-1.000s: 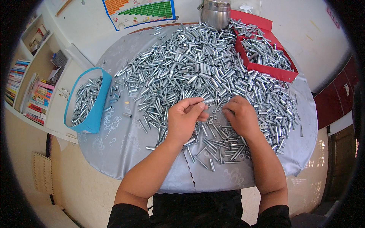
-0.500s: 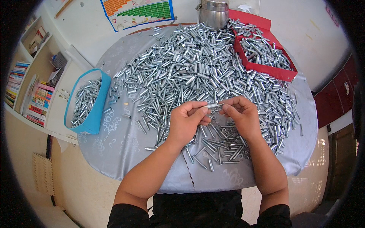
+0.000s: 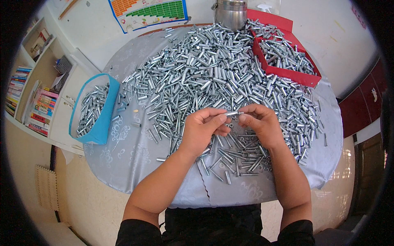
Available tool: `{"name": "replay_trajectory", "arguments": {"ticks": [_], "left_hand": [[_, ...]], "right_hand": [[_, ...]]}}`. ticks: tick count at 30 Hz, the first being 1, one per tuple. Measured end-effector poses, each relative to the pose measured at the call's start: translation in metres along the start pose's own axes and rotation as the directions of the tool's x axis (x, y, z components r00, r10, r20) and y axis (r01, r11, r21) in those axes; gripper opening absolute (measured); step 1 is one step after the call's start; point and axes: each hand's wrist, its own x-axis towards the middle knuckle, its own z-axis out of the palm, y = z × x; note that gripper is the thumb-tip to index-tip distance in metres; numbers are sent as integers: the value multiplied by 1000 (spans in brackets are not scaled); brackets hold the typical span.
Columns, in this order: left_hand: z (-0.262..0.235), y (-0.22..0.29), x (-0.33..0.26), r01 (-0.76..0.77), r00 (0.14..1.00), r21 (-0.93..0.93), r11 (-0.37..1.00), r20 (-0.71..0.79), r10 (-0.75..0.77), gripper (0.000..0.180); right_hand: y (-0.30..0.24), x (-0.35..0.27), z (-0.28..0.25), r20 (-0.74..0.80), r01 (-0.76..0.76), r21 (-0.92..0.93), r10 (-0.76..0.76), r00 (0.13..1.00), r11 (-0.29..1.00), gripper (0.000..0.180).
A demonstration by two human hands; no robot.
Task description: The person repeatedly picks up metal bolts and washers from a large pile on a table, threads the washers onto the bolts, and places the assembled units back onto the pile. The task continues throughout the clip with no visible change in the overall pile size.
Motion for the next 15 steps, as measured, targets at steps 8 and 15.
{"name": "replay_trajectory", "arguments": {"ticks": [8,15], "left_hand": [[-6,0,4,-81,987,-64,995,-147,71,22],[-6,0,3,-54,987,-55,997,-153,46,23]], "right_hand": [[9,7,3,261,440,-785,-412,873,436,23],[12,10,10,311,413,-850,-323,894,326,23]]}}
